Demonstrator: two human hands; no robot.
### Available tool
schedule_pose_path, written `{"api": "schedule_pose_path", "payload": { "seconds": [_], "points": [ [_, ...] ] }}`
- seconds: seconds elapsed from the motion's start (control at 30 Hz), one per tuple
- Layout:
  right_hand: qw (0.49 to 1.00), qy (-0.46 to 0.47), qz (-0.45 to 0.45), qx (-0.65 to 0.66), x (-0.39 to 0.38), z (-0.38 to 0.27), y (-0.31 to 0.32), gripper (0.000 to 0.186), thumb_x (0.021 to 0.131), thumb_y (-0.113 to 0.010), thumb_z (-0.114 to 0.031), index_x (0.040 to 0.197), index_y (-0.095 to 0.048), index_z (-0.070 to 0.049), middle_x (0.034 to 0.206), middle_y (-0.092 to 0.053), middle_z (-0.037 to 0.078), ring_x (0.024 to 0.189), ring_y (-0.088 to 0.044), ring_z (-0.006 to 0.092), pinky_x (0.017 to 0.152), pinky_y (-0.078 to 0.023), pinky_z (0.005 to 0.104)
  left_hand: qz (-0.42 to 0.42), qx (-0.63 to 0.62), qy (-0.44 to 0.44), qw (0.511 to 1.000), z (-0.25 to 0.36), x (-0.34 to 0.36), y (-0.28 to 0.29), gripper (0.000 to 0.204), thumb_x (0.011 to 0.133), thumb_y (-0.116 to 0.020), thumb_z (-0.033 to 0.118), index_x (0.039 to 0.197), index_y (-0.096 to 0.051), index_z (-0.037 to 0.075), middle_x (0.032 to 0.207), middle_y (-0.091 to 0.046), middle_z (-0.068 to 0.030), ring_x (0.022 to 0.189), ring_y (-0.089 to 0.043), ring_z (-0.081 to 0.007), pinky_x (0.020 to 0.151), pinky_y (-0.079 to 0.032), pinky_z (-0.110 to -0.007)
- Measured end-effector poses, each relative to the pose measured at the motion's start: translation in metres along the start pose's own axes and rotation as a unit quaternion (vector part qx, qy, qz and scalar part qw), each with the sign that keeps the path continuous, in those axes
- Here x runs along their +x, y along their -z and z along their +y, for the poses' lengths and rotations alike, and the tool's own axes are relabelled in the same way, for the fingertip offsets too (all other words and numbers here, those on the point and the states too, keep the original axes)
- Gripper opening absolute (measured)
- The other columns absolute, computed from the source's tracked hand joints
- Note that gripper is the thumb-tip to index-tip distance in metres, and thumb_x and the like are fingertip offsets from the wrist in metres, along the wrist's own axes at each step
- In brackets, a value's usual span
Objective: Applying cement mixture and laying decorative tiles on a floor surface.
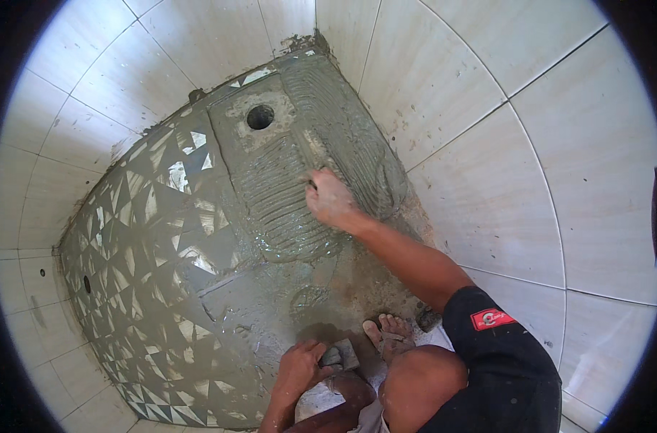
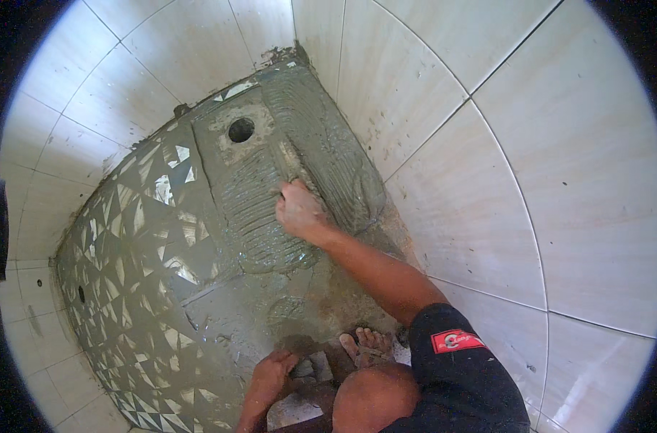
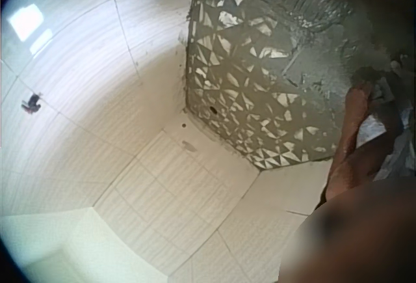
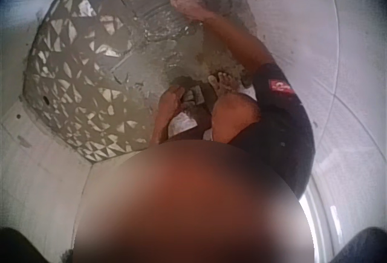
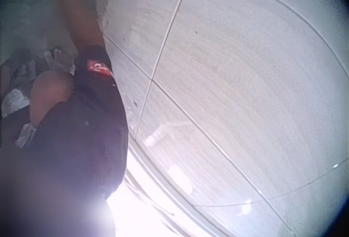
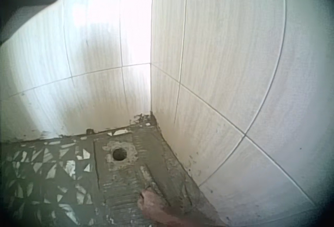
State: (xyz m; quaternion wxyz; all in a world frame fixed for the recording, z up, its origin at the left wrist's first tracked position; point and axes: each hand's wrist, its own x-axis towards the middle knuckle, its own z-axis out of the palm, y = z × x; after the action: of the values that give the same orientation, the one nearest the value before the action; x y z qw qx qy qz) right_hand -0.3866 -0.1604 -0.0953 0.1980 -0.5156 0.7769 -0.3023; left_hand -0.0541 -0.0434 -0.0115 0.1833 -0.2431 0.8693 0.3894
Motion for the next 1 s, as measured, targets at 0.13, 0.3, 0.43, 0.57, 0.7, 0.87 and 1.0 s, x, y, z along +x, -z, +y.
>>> {"api": "schedule_pose_path", "payload": {
  "seconds": [0.13, 0.3, 0.43, 0.57, 0.7, 0.87, 1.0],
  "points": [
    [0.997, -0.037, 0.0, -0.068, 0.027, -0.007, -0.044, 0.012, 0.088, -0.062, -0.015, 0.097, -0.07, -0.012, 0.092, -0.065, 0.01, 0.097, -0.059, 0.0306, 0.075, -0.05, 0.0431, -0.02, 0.006, 0.009, 1.0, 0.009, -0.005, -0.002, 0.051, 0.066, -0.085, 0.027, 0.111, -0.066, 0.011, 0.105, -0.066, -0.0105, 0.1, -0.064, -0.0344, 0.086, -0.054, -0.044],
    [0.855, 0.199, -0.172, -0.446, 0.021, -0.038, -0.037, 0.015, 0.088, -0.064, -0.019, 0.085, -0.078, -0.016, 0.08, -0.069, -0.002, 0.103, -0.059, 0.0256, 0.075, -0.046, 0.0421, 0.009, -0.056, 0.079, 0.995, 0.003, -0.023, -0.004, 0.053, 0.069, -0.084, 0.03, 0.115, -0.066, 0.012, 0.109, -0.067, -0.0107, 0.102, -0.064, -0.0356, 0.091, -0.053, -0.045],
    [0.959, 0.008, -0.06, -0.276, -0.005, 0.022, -0.041, 0.014, 0.089, -0.062, -0.017, 0.084, -0.074, -0.018, 0.096, -0.066, 0.002, 0.098, -0.061, 0.0274, 0.073, -0.048, 0.0416, -0.011, -0.008, 0.056, 0.998, 0.004, -0.017, -0.01, 0.054, 0.068, -0.084, 0.029, 0.116, -0.066, 0.012, 0.108, -0.067, -0.0111, 0.104, -0.064, -0.0363, 0.095, -0.052, -0.045],
    [0.968, 0.001, 0.085, -0.237, -0.064, 0.081, -0.007, 0.016, 0.09, -0.06, -0.014, 0.106, -0.061, -0.014, 0.101, -0.059, 0.009, 0.081, -0.062, 0.0292, 0.067, -0.052, 0.0399, 0.001, -0.02, 0.047, 0.999, 0.006, -0.015, -0.008, 0.054, 0.067, -0.084, 0.028, 0.115, -0.066, 0.011, 0.106, -0.066, -0.011, 0.102, -0.064, -0.036, 0.092, -0.053, -0.045],
    [0.971, -0.23, -0.006, -0.068, -0.106, 0.058, 0.061, 0.018, 0.089, -0.059, -0.013, 0.107, -0.056, -0.012, 0.092, -0.056, 0.009, 0.081, -0.063, 0.0273, 0.068, -0.054, 0.0384, 0.015, -0.004, 0.02, 1.0, 0.004, -0.015, -0.008, 0.046, 0.066, -0.086, 0.031, 0.102, -0.065, 0.01, 0.099, -0.066, -0.0107, 0.097, -0.064, -0.0351, 0.079, -0.055, -0.045],
    [0.94, -0.08, -0.014, -0.332, -0.151, 0.099, 0.063, 0.021, 0.089, -0.059, -0.012, 0.11, -0.054, -0.011, 0.091, -0.056, 0.011, 0.082, -0.065, 0.0273, 0.069, -0.055, 0.0382, -0.007, 0.01, -0.006, 1.0, 0.01, -0.003, -0.006, 0.05, 0.067, -0.085, 0.028, 0.11, -0.067, 0.011, 0.103, -0.066, -0.0114, 0.1, -0.064, -0.035, 0.083, -0.055, -0.045],
    [0.946, -0.176, -0.028, -0.269, -0.147, 0.068, 0.048, 0.031, 0.087, -0.059, -0.013, 0.117, -0.053, -0.007, 0.099, -0.058, 0.019, 0.09, -0.071, 0.0345, 0.074, -0.057, 0.0425, 0.011, 0.022, -0.003, 1.0, 0.008, -0.009, -0.008, 0.046, 0.068, -0.083, 0.026, 0.109, -0.067, 0.011, 0.103, -0.065, -0.009, 0.098, -0.064, -0.0324, 0.085, -0.054, -0.043]
  ]
}}
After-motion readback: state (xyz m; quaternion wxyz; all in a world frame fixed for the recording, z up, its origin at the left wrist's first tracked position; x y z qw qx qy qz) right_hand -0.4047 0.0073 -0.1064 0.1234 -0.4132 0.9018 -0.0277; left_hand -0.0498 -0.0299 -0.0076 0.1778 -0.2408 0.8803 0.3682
